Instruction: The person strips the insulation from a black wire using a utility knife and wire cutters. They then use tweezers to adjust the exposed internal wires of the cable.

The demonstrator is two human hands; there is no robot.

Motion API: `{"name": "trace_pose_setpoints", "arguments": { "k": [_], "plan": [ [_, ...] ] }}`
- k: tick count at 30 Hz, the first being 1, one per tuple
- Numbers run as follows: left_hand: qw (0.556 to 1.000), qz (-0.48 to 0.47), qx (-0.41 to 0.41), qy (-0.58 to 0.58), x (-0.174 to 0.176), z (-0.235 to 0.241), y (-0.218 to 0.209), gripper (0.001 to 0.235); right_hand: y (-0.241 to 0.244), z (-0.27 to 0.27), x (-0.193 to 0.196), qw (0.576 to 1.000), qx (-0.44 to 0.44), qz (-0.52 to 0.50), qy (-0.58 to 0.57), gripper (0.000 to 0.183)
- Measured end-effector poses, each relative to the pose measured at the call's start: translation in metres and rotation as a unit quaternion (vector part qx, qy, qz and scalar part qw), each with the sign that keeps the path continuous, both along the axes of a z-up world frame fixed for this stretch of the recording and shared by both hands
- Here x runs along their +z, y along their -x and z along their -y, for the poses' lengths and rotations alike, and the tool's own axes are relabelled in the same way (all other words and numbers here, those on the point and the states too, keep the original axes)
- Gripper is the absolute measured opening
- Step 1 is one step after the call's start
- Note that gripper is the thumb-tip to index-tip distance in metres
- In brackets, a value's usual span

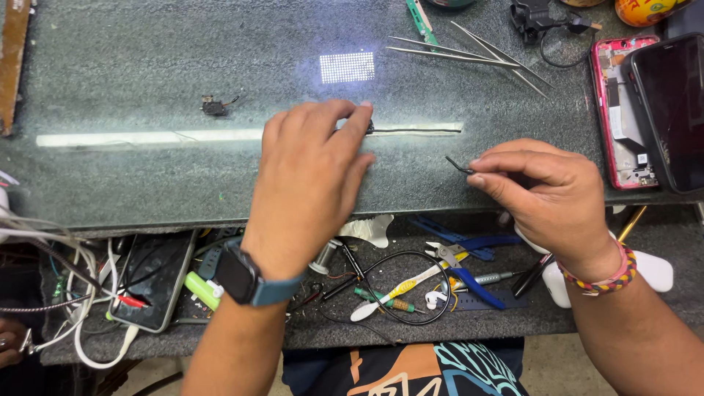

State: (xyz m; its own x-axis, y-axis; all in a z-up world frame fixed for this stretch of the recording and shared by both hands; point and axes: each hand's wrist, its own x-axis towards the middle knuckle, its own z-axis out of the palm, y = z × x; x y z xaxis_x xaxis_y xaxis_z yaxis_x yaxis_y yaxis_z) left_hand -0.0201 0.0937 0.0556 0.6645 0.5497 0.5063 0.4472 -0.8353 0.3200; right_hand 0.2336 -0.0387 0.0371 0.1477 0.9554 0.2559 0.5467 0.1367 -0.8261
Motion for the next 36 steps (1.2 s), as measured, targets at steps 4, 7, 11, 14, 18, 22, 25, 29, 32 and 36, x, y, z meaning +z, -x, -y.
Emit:
{"name": "trace_pose_setpoints", "arguments": {
  "k": [4, 7, 11, 14, 18, 22, 25, 29, 32, 36],
  "plan": [
    [0.998, 0.044, -0.022, 0.041, -0.002, 0.026, -0.009, 0.042, 0.001, 0.001, -0.002, 0.997, -0.047, -0.029, 0.060, 0.008],
    [0.985, 0.086, -0.090, 0.118, -0.007, 0.045, -0.021, 0.040, 0.002, 0.000, -0.002, 1.000, 0.013, 0.023, 0.005, 0.010],
    [0.977, 0.107, -0.106, 0.151, -0.018, 0.050, -0.032, 0.035, 0.003, 0.004, -0.002, 0.999, 0.038, 0.030, 0.008, 0.011],
    [0.976, 0.121, -0.099, 0.155, -0.021, 0.050, -0.035, 0.028, 0.004, 0.004, -0.001, 0.998, 0.059, 0.035, 0.007, 0.011],
    [0.969, 0.150, -0.101, 0.166, -0.024, 0.048, -0.037, 0.023, 0.004, 0.003, -0.003, 0.997, 0.065, 0.039, 0.014, 0.013],
    [0.966, 0.143, -0.100, 0.193, -0.022, 0.048, -0.037, 0.020, 0.004, 0.001, -0.002, 0.994, 0.081, 0.071, 0.000, 0.015],
    [0.962, 0.150, -0.096, 0.208, -0.021, 0.049, -0.038, 0.020, 0.005, 0.000, -0.001, 0.993, 0.084, 0.079, -0.007, 0.014],
    [0.950, 0.178, -0.102, 0.237, -0.022, 0.053, -0.039, 0.020, 0.009, -0.003, -0.002, 0.991, 0.092, 0.091, -0.029, 0.020],
    [0.938, 0.197, -0.095, 0.270, -0.024, 0.056, -0.041, 0.021, 0.013, -0.003, -0.003, 0.990, 0.093, 0.099, -0.040, 0.021],
    [0.931, 0.197, -0.094, 0.293, -0.028, 0.058, -0.040, 0.029, 0.018, -0.002, -0.003, 0.989, 0.097, 0.101, -0.040, 0.019]
  ]
}}
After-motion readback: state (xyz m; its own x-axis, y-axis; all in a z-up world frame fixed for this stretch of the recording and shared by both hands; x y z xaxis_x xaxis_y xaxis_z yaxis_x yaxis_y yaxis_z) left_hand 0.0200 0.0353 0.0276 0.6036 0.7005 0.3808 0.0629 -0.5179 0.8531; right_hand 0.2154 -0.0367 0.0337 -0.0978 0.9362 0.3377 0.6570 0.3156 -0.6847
